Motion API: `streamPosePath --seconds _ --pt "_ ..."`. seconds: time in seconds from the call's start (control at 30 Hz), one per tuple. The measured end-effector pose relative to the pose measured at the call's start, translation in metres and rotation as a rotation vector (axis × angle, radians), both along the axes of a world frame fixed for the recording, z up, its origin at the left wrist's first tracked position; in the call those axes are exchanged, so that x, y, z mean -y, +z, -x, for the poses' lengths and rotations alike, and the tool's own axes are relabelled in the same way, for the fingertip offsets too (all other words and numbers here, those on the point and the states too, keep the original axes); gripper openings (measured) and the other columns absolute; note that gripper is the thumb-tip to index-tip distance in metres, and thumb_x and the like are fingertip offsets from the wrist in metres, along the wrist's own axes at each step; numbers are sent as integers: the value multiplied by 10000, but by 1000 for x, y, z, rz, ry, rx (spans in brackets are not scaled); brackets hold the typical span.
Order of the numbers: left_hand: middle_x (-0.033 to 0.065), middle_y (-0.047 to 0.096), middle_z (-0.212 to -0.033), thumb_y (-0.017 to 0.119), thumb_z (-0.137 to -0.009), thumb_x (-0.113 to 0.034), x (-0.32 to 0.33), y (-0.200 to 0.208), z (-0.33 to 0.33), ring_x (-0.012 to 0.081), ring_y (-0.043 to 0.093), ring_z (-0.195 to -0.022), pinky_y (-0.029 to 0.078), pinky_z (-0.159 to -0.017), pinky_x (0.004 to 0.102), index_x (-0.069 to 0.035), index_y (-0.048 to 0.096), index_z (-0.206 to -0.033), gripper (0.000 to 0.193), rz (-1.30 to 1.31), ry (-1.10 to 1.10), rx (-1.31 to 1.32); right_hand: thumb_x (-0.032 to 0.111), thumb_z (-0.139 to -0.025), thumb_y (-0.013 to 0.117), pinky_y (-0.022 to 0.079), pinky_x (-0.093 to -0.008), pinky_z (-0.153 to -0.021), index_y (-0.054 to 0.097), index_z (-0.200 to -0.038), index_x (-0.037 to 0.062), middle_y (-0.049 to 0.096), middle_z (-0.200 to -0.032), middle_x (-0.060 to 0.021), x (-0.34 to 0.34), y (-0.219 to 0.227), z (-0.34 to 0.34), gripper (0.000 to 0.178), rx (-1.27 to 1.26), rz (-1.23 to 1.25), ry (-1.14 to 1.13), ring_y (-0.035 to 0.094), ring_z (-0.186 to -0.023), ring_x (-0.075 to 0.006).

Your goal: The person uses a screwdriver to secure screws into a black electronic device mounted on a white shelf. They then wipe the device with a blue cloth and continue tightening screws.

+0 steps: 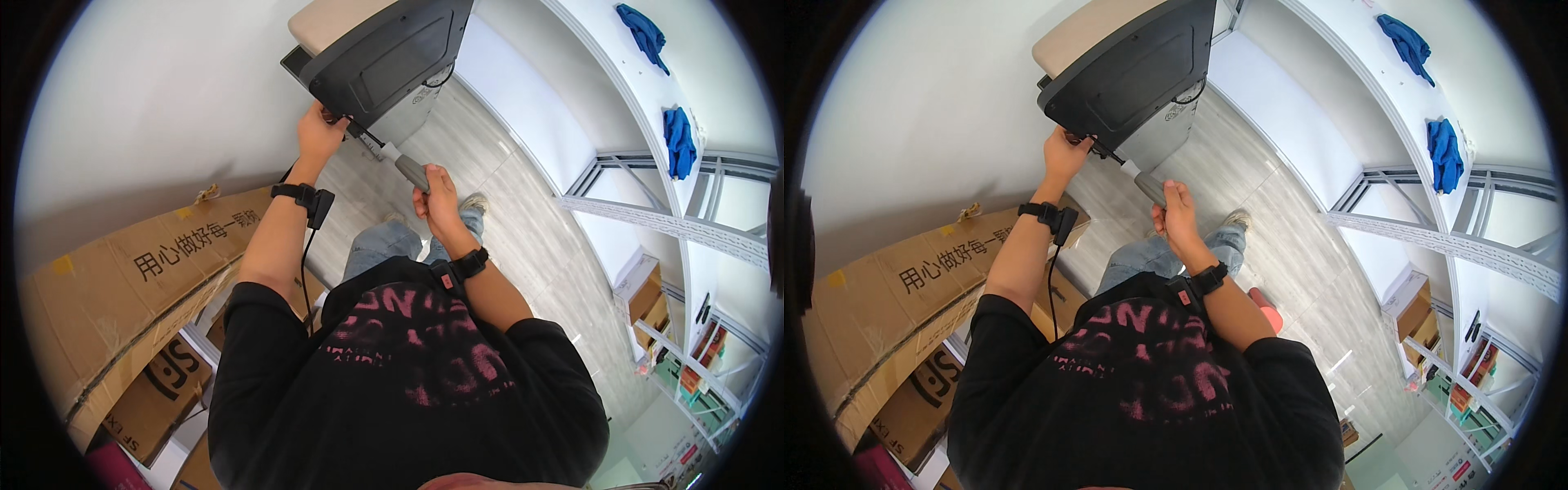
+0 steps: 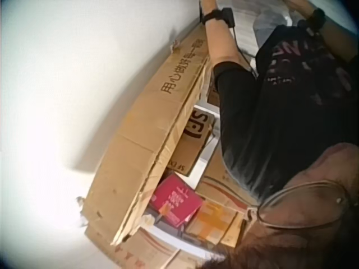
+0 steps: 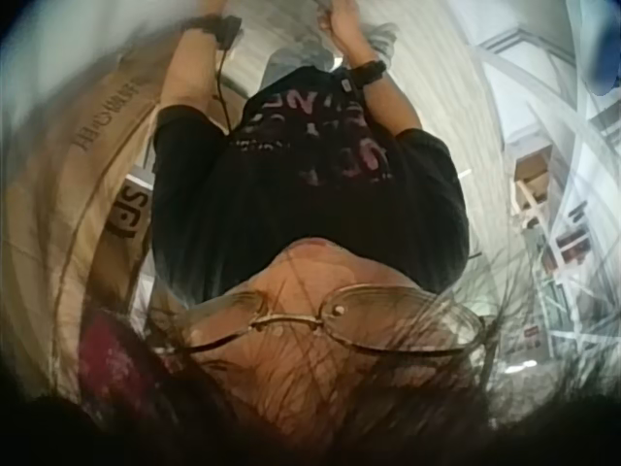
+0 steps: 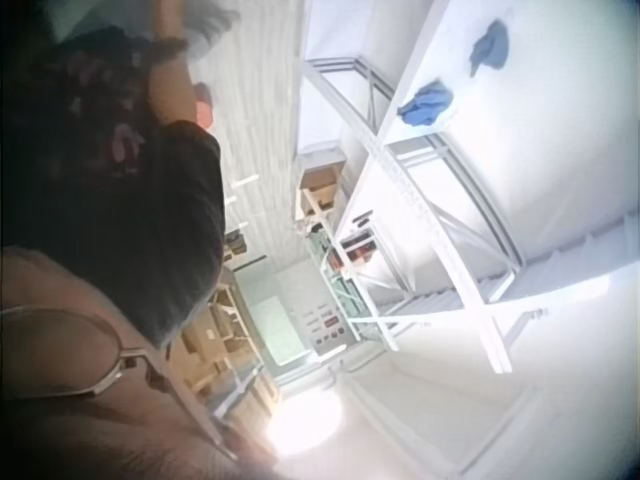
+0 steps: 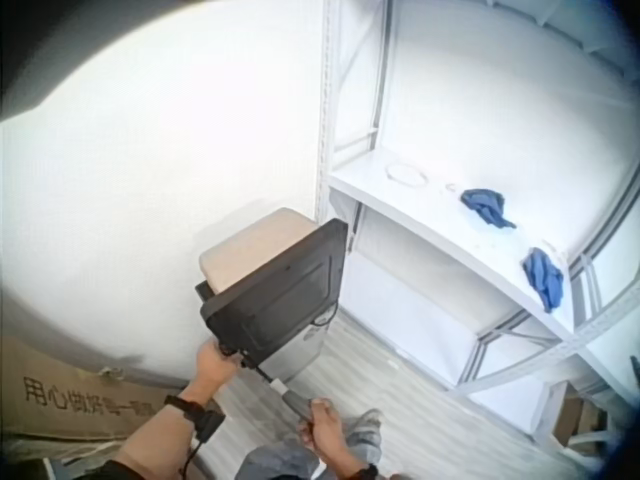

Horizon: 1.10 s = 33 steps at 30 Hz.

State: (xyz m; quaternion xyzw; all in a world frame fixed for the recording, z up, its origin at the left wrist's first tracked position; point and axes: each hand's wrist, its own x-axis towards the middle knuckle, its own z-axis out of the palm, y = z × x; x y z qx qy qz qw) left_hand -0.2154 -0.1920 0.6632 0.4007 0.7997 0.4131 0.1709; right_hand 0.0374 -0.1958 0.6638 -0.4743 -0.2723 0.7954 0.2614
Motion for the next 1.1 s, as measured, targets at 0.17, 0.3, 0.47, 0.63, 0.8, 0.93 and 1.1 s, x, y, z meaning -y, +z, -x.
streamPosePath --seconds 0.17,0.3,0.47,0.63,0.8,0.93,1.1 --pt "106 686 -827 744 -724 -98 7 -14 10 195 674 -701 526 -670 306 -9 607 -976 300 -37 -37 57 389 -977 456 331 -248 -386 467 -1044 125 531 -624 -48 -2 9 0 273 -9 -16 24 445 -428 -116" --pt "106 682 -812 727 -748 -109 7 -19 12 181 673 -700 527 -661 293 -8 607 -966 269 -78 -63 50 347 -987 450 357 -242 -396 451 -1063 114 526 -637 -46 -3 13 1 246 73 -135 94 469 -445 -106" --pt "107 682 -797 713 -752 -105 6 -22 10 189 675 -691 528 -657 295 -6 604 -941 240 -79 -41 42 275 -985 472 388 -243 -411 423 -1116 88 535 -700 -53 -1 1 0 233 89 -339 181 500 -471 -100" --pt "108 680 -782 703 -751 -99 7 -18 7 196 679 -692 530 -654 295 -3 602 -930 227 -56 -33 -8 259 -984 474 380 -248 -412 412 -1133 81 540 -728 -60 -1 -9 2 240 173 -570 200 507 -485 -100" --pt "102 676 -763 680 -757 -86 7 -25 9 195 679 -690 535 -656 292 1 602 -927 207 -116 -30 -21 223 -948 539 384 -252 -440 414 -1129 79 529 -750 -56 -25 8 -8 263 -21 -67 240 493 -494 -109" --pt "103 673 -761 673 -756 -89 6 -20 8 193 679 -689 538 -654 295 10 601 -923 206 -80 -36 -63 212 -937 550 380 -254 -443 411 -1113 70 521 -742 -59 -32 10 -4 266 -62 92 164 477 -486 -121" --pt "106 672 -769 677 -756 -103 3 -16 6 193 678 -699 540 -654 300 15 602 -921 217 -63 -45 -71 265 -961 506 388 -279 -430 400 -1105 72 543 -740 -86 -18 -17 5 263 104 -381 61 483 -494 -130"
